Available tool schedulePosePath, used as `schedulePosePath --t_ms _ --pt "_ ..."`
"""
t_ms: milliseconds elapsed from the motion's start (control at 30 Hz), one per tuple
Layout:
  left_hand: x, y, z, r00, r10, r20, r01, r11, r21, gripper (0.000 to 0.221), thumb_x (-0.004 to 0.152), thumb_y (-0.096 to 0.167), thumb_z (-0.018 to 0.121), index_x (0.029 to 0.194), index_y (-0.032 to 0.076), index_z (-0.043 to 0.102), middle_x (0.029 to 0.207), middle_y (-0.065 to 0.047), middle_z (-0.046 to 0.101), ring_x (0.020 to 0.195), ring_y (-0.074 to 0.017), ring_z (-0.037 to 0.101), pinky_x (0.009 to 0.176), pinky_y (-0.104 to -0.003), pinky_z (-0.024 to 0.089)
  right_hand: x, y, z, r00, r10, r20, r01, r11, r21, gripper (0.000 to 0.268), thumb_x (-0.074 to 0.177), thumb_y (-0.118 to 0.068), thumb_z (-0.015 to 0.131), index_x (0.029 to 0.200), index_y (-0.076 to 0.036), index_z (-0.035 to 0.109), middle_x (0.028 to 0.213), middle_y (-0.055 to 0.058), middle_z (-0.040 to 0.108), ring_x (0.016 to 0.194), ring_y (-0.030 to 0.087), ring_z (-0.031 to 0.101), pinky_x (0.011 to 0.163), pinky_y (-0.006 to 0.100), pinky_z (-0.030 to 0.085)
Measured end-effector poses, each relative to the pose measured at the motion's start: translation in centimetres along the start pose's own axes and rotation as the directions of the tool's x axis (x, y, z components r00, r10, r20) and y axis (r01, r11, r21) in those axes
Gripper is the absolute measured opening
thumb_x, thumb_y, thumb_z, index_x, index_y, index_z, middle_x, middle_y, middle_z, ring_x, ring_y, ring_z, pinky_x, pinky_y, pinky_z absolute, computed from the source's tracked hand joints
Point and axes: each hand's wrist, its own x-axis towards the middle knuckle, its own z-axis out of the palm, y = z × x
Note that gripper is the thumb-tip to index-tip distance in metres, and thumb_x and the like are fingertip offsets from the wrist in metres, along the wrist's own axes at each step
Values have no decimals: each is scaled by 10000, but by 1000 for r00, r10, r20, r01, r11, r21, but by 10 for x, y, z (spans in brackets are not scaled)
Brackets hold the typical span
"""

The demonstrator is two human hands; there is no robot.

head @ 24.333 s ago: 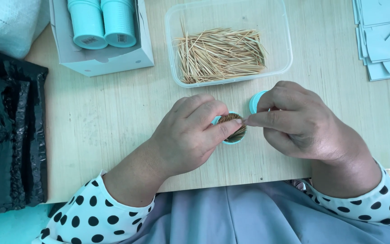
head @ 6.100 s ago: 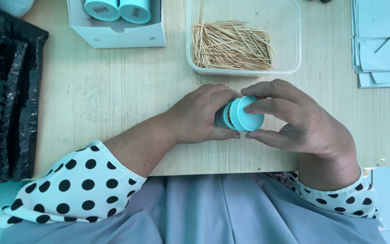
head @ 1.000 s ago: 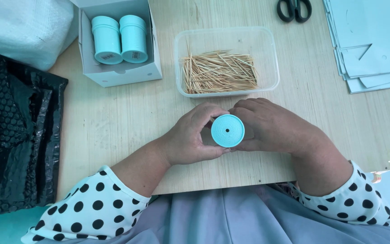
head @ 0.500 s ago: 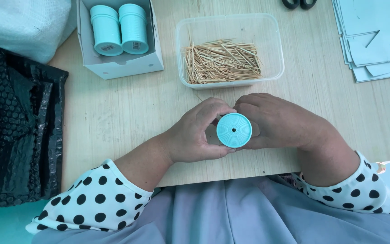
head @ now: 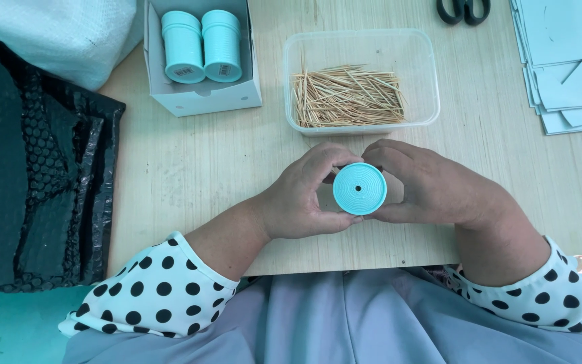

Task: The person fills a small blue container with toothpicks, secures the lid, places the container into a white box, and then wraps the box in a sheet of black bubble wrap.

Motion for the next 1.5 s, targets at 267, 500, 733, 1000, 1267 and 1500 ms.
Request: schedulePosePath --t_ms 267,500,733,1000,1267,1500 --pt "-1 -1 3 996 64 -55 -62 997 47 666 850 202 839 1413 150 486 1278 -93 553 1169 -253 604 989 -440 603 -2 8 3 996 80 39 -81 996 24 599 686 -265 933 1145 -33 626 933 150 729 924 335 772 801 475 647" --pt "-3 -3 10 970 221 -98 -182 934 308 524 901 257 784 1362 178 550 1300 -94 556 1175 -310 637 976 -441 602 6 3 0 997 -10 -80 20 991 133 625 644 -138 920 1176 24 636 954 206 738 949 407 764 856 533 630" --pt "-10 42 -23 952 293 -87 -256 918 302 545 853 278 812 1324 166 561 1225 -138 588 1103 -348 675 933 -465 621 12 -5 3 981 -43 -189 74 984 163 679 601 -148 957 1201 -18 668 985 147 751 927 336 770 845 464 637" --pt "-10 84 -99 903 409 -136 -246 748 616 387 944 296 716 1279 110 661 1078 -128 616 924 -331 650 847 -450 574 65 -45 -28 886 -236 -400 276 960 46 573 677 -94 915 1179 69 691 1004 218 712 848 389 696 804 465 589" --pt "-13 84 -165 901 397 -176 -147 661 736 338 1036 126 674 1335 -9 593 1192 -198 636 1080 -333 619 920 -429 512 153 -45 -35 843 -420 -337 359 905 -230 575 854 -130 878 1310 29 565 1192 189 667 1051 337 655 866 414 532" --pt "-27 17 -185 860 407 -309 17 582 813 345 969 35 650 1307 -19 606 1145 -175 629 1072 -345 591 1000 -481 470 214 -12 7 931 -227 -285 183 968 -175 600 813 -230 849 1302 -45 554 1236 162 636 1099 335 613 852 440 518"
